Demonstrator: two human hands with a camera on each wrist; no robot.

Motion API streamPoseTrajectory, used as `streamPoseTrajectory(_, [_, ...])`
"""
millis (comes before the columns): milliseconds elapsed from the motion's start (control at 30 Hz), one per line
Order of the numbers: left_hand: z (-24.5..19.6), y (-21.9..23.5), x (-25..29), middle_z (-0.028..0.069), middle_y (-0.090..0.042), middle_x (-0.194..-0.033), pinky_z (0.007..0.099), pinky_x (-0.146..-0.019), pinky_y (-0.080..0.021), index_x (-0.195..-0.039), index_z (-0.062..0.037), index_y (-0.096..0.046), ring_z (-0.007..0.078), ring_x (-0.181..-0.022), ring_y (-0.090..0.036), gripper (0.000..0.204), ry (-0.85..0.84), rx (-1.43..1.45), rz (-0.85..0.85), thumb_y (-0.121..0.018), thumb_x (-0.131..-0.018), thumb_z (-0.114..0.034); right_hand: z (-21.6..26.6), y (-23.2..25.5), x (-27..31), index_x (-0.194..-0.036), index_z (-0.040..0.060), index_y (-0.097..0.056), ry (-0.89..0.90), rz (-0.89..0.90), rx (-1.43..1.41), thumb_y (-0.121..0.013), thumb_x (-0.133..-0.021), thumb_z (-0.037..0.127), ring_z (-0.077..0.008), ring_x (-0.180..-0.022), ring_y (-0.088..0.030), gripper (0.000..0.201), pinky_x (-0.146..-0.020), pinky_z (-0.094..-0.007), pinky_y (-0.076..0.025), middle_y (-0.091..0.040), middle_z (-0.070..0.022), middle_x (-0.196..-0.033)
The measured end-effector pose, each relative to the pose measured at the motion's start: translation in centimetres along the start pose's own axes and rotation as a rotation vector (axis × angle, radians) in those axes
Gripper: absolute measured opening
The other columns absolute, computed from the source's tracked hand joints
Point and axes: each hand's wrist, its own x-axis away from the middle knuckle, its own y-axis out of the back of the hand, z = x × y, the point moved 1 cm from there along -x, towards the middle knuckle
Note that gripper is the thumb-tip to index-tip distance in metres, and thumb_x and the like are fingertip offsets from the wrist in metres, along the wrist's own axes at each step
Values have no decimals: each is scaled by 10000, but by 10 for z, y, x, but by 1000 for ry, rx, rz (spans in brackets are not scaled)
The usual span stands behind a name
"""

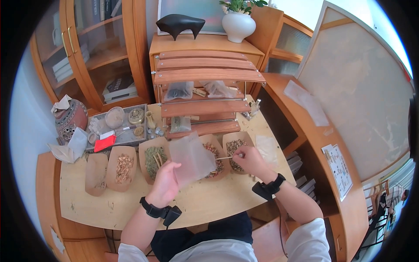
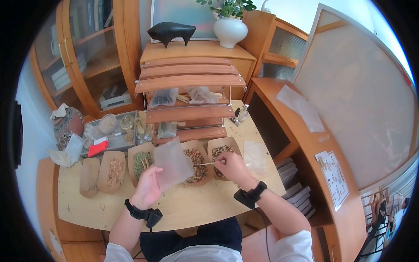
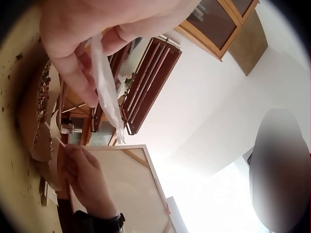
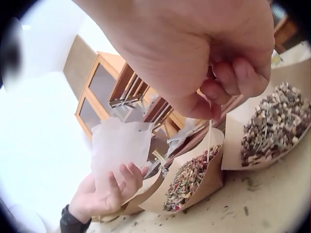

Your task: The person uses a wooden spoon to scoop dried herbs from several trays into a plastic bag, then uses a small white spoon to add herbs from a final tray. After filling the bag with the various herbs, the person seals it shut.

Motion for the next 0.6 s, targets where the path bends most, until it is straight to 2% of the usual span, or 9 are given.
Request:
streamPoseTrajectory(100, [11, 6, -1, 93, -548, -1324, 472, -1050, -463, -1344, -44, -458, 265, -1254, -536, 450, 23, 59, 56, -459, -895, -68, -10, -12, -8, -907, -7, -702, -75, 62, -70, -658, -859, 169, -185, -668, -648, 188, -598, -338, -516, -686, -117, -758])
streamPoseTrajectory(200, [12, 3, 2, 96, -536, -1339, 486, -1064, -441, -1330, -51, -455, 271, -1263, -527, 422, -3, 74, 58, -464, -909, -82, 2, -9, -10, -929, -33, -693, -332, 190, -347, -630, -903, 147, -96, -636, -580, 193, -560, -239, -470, -673, -54, -769])
streamPoseTrajectory(300, [17, 8, -3, 96, -523, -1360, 480, -1078, -421, -1330, -56, -444, 273, -1278, -515, 390, -1, 148, 74, -458, -945, -119, 5, -7, -14, -916, -26, -687, -410, 235, -486, -620, -923, 147, -75, -619, -547, 185, -519, -206, -427, -657, -34, -760])
streamPoseTrajectory(500, [19, 1, 1, 98, -514, -1400, 467, -1104, -398, -1412, -66, -388, 272, -1309, -499, 420, -17, 137, 90, -391, -1024, -226, -5, -7, -17, -834, 3, -648, -547, 277, -534, -599, -932, 141, -75, -568, -499, 176, -466, -223, -384, -593, -13, -717])
streamPoseTrajectory(600, [16, -9, 8, 88, -505, -1387, 458, -1100, -391, -1352, -66, -431, 258, -1292, -497, 359, -10, 154, 70, -396, -1022, -204, 1, -4, -15, -823, 4, -634, -562, 249, -638, -603, -931, 131, -77, -557, -475, 170, -453, -228, -361, -572, -14, -719])
